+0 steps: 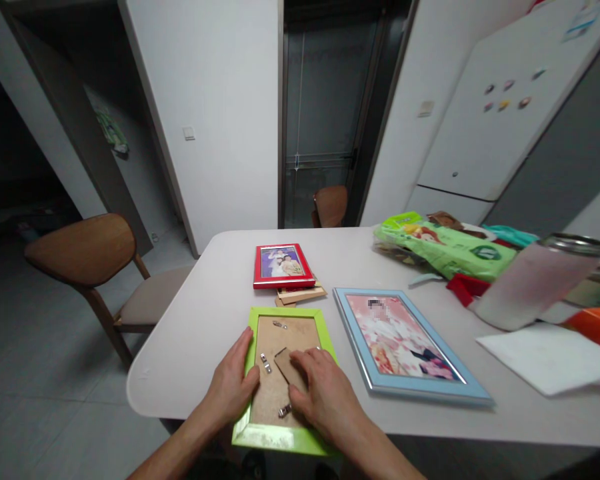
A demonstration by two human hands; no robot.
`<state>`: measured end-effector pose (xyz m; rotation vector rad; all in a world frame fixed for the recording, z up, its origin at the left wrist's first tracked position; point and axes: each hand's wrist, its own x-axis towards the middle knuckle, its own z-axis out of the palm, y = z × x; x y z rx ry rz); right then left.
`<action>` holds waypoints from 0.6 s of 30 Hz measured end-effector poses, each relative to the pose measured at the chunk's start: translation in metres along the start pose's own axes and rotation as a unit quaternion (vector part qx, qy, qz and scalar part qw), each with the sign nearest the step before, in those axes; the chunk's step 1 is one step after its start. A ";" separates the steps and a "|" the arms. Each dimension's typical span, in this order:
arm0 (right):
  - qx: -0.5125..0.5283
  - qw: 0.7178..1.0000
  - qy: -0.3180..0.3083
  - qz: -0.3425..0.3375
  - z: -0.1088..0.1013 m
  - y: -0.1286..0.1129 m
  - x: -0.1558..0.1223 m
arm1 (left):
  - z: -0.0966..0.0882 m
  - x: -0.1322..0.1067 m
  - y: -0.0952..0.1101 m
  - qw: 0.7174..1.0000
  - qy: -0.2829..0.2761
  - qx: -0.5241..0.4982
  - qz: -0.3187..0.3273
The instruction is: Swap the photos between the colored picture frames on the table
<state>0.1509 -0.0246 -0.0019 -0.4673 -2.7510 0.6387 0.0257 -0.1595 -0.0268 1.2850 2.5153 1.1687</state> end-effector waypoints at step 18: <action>-0.075 0.991 0.082 0.071 -0.018 0.024 0.017 | -0.074 0.009 -0.041 0.916 0.062 -0.338 -0.207</action>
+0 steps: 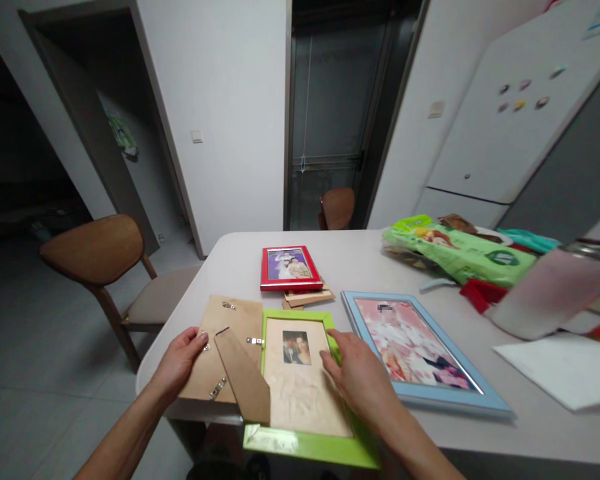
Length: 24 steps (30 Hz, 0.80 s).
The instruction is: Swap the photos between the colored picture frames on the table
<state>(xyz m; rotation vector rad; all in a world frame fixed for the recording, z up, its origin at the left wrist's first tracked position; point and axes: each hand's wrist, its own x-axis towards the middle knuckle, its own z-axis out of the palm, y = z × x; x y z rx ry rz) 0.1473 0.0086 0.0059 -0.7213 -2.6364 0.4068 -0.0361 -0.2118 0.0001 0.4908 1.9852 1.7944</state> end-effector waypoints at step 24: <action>0.592 0.774 -0.045 0.220 -0.039 -0.023 0.015 | 0.134 -0.033 0.050 0.953 -0.094 0.211 0.197</action>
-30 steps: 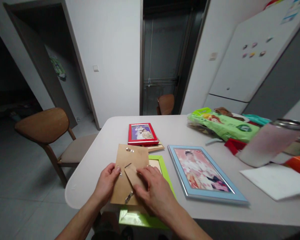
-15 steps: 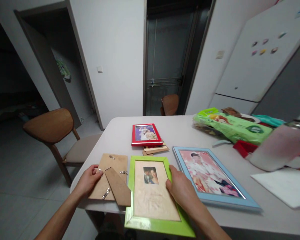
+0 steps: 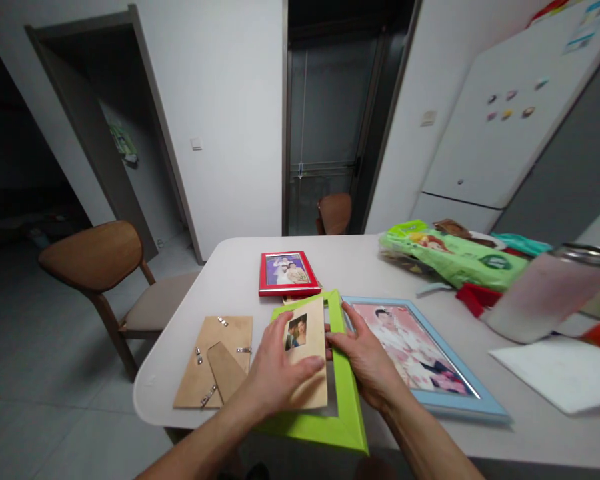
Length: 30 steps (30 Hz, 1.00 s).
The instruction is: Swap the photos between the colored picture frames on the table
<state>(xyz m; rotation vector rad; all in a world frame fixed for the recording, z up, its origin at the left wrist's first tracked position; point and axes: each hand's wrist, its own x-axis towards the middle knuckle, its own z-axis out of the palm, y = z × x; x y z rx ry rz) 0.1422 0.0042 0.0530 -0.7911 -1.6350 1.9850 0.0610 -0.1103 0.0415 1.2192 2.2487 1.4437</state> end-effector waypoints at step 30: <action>-0.454 0.884 0.079 -0.082 -0.033 0.034 0.045 | -0.090 0.025 -0.048 0.988 0.072 -0.013 -0.140</action>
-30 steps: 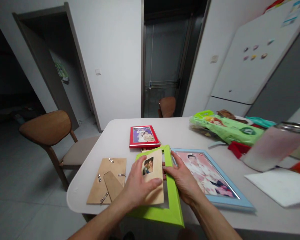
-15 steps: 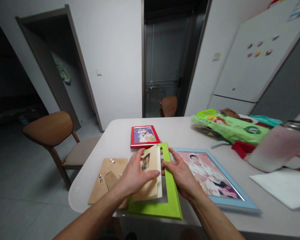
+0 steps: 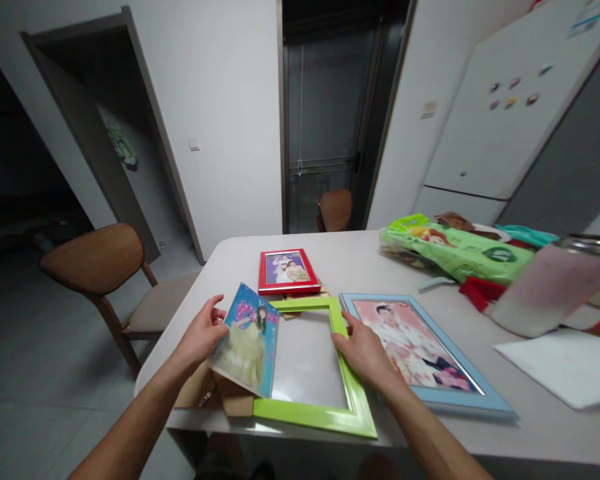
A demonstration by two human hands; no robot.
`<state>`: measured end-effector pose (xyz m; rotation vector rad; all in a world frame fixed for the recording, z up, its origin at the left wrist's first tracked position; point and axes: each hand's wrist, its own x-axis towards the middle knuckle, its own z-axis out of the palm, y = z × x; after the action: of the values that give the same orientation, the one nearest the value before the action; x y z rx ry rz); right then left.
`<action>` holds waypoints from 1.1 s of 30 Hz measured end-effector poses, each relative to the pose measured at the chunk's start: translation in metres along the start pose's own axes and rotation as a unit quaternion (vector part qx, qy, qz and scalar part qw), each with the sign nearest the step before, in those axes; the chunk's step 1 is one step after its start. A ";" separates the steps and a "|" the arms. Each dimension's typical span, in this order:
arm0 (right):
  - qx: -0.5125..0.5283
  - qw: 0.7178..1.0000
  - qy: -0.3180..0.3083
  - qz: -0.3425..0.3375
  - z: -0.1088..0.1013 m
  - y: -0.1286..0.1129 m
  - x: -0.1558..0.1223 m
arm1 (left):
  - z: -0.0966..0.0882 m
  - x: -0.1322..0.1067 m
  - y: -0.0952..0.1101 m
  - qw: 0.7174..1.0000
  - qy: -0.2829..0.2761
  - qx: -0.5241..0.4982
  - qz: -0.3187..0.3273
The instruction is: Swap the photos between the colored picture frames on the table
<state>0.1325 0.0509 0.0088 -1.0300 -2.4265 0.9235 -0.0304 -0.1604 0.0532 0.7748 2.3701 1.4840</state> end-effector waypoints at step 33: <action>0.507 0.852 -0.127 0.022 0.041 -0.101 -0.038 | 0.042 -0.054 -0.024 0.959 0.054 0.010 0.277</action>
<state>0.0850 -0.0471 0.0459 -0.5513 -1.6034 2.1091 0.0266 -0.1668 0.0091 1.4920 2.3589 1.7339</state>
